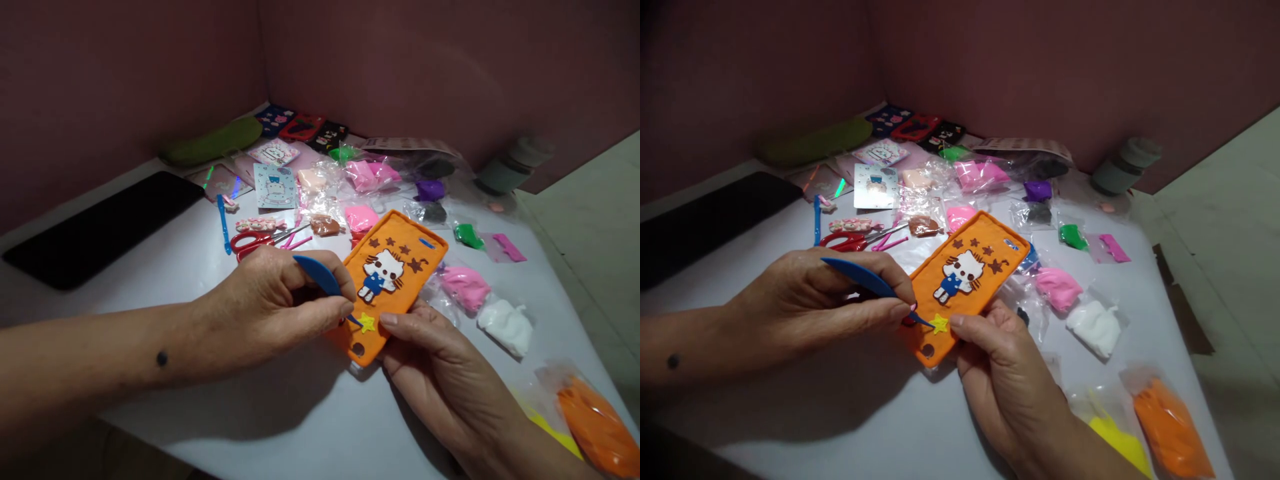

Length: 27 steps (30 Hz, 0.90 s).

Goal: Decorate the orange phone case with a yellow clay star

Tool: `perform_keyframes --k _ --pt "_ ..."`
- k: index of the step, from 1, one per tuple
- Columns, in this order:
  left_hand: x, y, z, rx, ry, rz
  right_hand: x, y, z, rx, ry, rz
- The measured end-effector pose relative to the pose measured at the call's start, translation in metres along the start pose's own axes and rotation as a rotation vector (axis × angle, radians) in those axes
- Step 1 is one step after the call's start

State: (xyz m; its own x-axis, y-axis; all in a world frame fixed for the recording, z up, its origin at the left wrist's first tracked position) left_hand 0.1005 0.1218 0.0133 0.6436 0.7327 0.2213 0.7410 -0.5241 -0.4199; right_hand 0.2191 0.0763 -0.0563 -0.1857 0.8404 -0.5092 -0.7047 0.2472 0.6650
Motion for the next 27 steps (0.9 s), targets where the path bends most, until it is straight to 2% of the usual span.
perform_keyframes --k 9,14,17,21,23,27 --pt "0.002 0.004 -0.001 -0.017 0.024 0.062 0.0 -0.005 0.0 -0.072 0.01 -0.044" --pt "0.0 -0.001 -0.008 0.087 0.059 0.047 0.0 -0.003 0.0 -0.026 -0.006 -0.008" --pt "-0.002 -0.005 -0.017 0.165 0.133 0.012 -0.001 0.0 0.002 0.008 -0.03 0.023" --pt "-0.008 -0.003 -0.04 0.286 0.376 -0.007 -0.001 -0.002 0.002 0.024 -0.031 0.015" --pt "-0.011 -0.003 -0.047 0.328 0.45 -0.021 0.0 -0.004 0.002 0.037 -0.022 0.001" --pt "-0.013 -0.004 -0.044 0.4 0.409 -0.021 0.001 -0.01 0.0 0.105 -0.005 -0.029"
Point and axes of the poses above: each hand's wrist, its own x-axis towards the middle knuckle, its own y-axis out of the palm, z = x × y, the point moved 9 cm from there along x, towards the middle knuckle, and after that the axes turned 10 degrees about y, right-handed, at the moved point
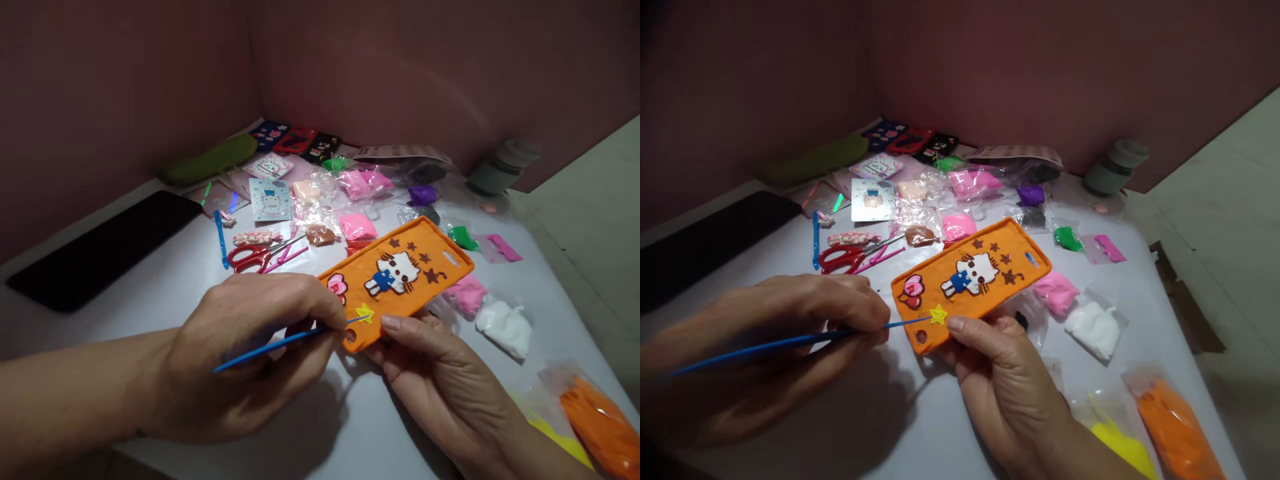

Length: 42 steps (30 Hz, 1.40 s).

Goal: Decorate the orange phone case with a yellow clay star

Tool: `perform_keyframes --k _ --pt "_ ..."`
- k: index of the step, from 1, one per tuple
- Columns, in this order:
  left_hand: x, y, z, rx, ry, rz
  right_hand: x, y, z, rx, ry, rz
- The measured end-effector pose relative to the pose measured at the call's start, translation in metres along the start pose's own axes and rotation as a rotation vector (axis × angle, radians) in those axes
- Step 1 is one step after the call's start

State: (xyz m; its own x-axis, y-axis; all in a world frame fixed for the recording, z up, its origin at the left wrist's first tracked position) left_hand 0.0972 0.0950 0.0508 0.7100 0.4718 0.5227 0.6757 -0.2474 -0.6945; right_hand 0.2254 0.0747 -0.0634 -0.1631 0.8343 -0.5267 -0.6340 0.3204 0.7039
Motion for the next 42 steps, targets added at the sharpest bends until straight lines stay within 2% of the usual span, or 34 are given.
perform_keyframes --k 6,11,15,23,27,33,38,42 --pt "-0.003 -0.001 0.004 0.054 -0.046 -0.009 0.0 -0.003 0.001 0.029 -0.028 -0.032" --pt "-0.001 0.006 -0.004 0.046 0.071 0.075 0.0 0.002 0.004 0.009 -0.038 -0.005" --pt "0.003 0.002 -0.012 0.0 0.173 0.013 0.001 -0.002 0.002 0.035 -0.03 -0.029" --pt "0.007 0.004 -0.009 -0.121 0.117 0.018 0.0 -0.001 0.006 0.065 -0.06 -0.039" --pt "0.005 0.006 -0.007 -0.096 0.119 0.019 0.002 0.003 0.004 0.069 -0.033 0.013" --pt "-0.003 0.016 0.0 -0.06 0.115 0.03 0.003 -0.001 0.004 0.052 -0.038 -0.018" --pt "-0.012 0.017 0.005 -0.143 0.107 -0.042 0.0 0.004 0.003 0.052 -0.036 0.049" --pt "-0.012 0.016 0.005 -0.142 0.129 -0.05 0.0 0.0 0.005 0.027 -0.055 0.012"
Point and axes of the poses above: each hand's wrist, its own x-axis towards the middle knuckle, its own y-axis out of the palm, z = x × y, the point moved 9 cm from there along x, towards the middle knuckle, and after that the axes turned 10 degrees about y, right-handed, at the moved point
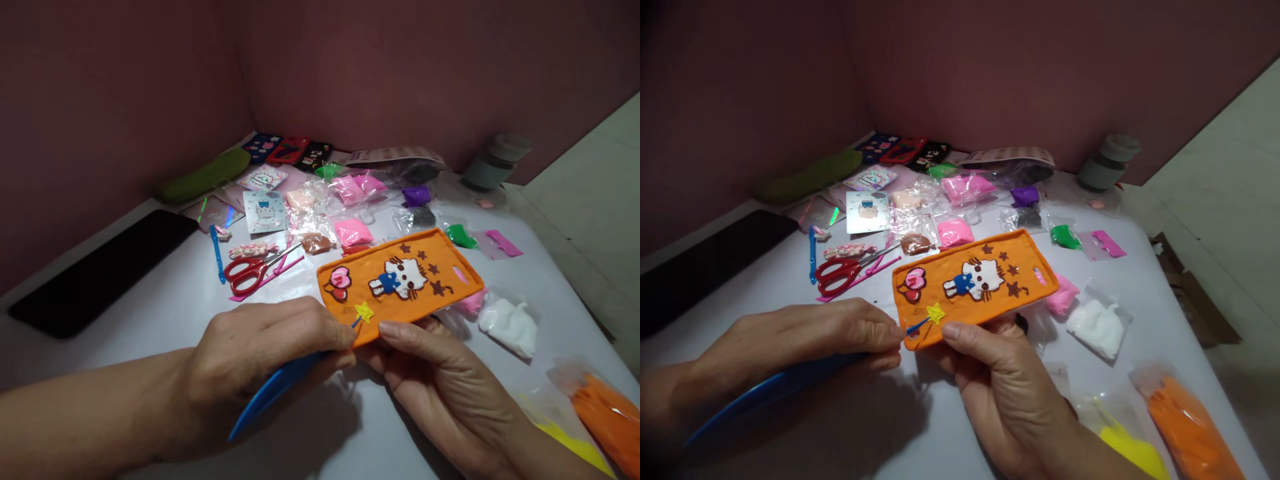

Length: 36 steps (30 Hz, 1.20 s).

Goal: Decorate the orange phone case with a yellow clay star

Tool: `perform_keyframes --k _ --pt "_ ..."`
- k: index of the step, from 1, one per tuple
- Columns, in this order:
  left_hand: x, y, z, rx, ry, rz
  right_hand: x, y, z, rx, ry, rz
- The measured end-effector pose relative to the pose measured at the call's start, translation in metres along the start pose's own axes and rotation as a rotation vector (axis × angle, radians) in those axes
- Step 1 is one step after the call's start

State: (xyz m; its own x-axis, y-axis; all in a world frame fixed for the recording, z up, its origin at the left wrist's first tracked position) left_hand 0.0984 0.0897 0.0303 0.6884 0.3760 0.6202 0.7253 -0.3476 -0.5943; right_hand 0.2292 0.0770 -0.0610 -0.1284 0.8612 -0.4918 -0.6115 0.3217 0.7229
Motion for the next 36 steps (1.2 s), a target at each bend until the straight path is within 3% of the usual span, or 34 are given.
perform_keyframes --k 10,36 --pt "0.001 0.0024 0.0029 0.062 -0.019 0.045 -0.0006 -0.0024 -0.0012 -0.041 0.015 -0.054" --pt "0.0019 0.0022 0.0042 0.085 -0.039 0.031 -0.0023 -0.0011 -0.0005 -0.058 0.014 -0.027"
Point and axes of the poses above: each hand's wrist, its own x-axis towards the middle knuckle, its own y-axis out of the palm, z = x × y, the point moved 9 cm from there along x, towards the middle knuckle, and after that the axes turned 10 degrees about y, right-handed, at the moved point
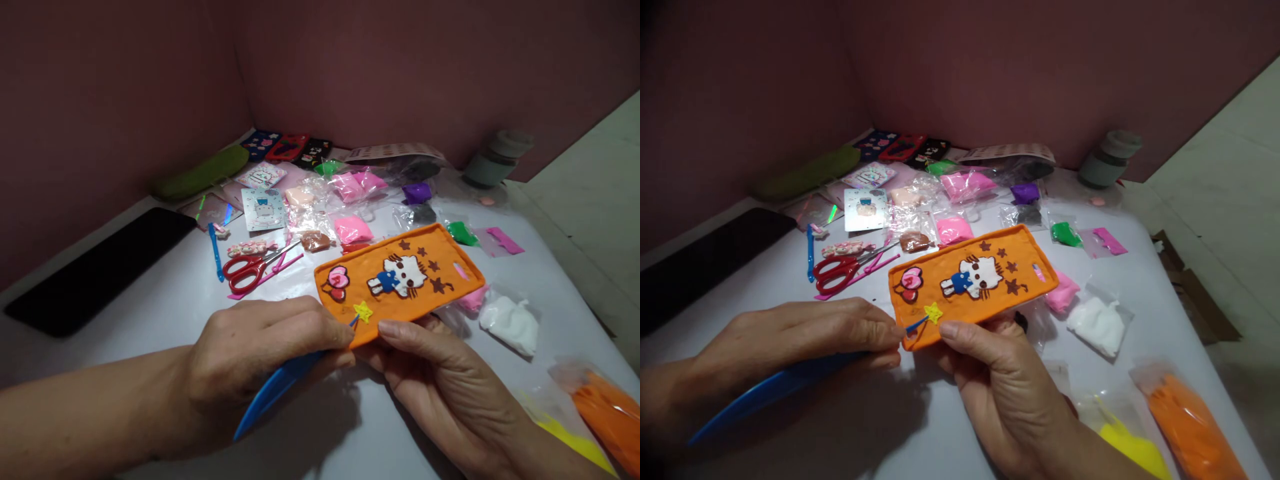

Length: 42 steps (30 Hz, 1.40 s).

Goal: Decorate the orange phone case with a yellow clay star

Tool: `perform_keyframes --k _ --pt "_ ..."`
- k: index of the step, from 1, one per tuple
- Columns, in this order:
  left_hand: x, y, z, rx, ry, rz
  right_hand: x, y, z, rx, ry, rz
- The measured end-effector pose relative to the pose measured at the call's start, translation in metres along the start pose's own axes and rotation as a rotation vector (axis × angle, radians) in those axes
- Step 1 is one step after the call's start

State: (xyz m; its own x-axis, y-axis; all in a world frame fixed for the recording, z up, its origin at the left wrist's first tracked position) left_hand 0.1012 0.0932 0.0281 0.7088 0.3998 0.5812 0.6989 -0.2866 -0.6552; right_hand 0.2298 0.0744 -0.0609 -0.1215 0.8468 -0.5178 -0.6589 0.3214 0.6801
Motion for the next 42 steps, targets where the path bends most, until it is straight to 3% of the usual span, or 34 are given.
perform_keyframes --k 29,42 --pt "-0.0029 0.0033 0.0006 0.017 -0.02 0.075 0.0005 0.0041 -0.0006 0.026 0.0 0.031" --pt "-0.0031 0.0002 -0.002 0.041 -0.009 0.036 0.0013 0.0023 -0.0002 0.0 0.005 0.013"
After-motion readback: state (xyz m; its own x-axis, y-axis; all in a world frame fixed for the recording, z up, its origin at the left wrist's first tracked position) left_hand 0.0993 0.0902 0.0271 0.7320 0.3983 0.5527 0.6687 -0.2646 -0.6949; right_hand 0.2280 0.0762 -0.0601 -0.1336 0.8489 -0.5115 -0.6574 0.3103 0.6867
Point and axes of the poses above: each hand's wrist, its own x-axis towards the middle knuckle, its own y-axis out of the palm, z = x × y, the point moved 9 cm from there along x, towards the middle knuckle, and after that the axes turned 10 degrees about y, right-handed, at the moved point
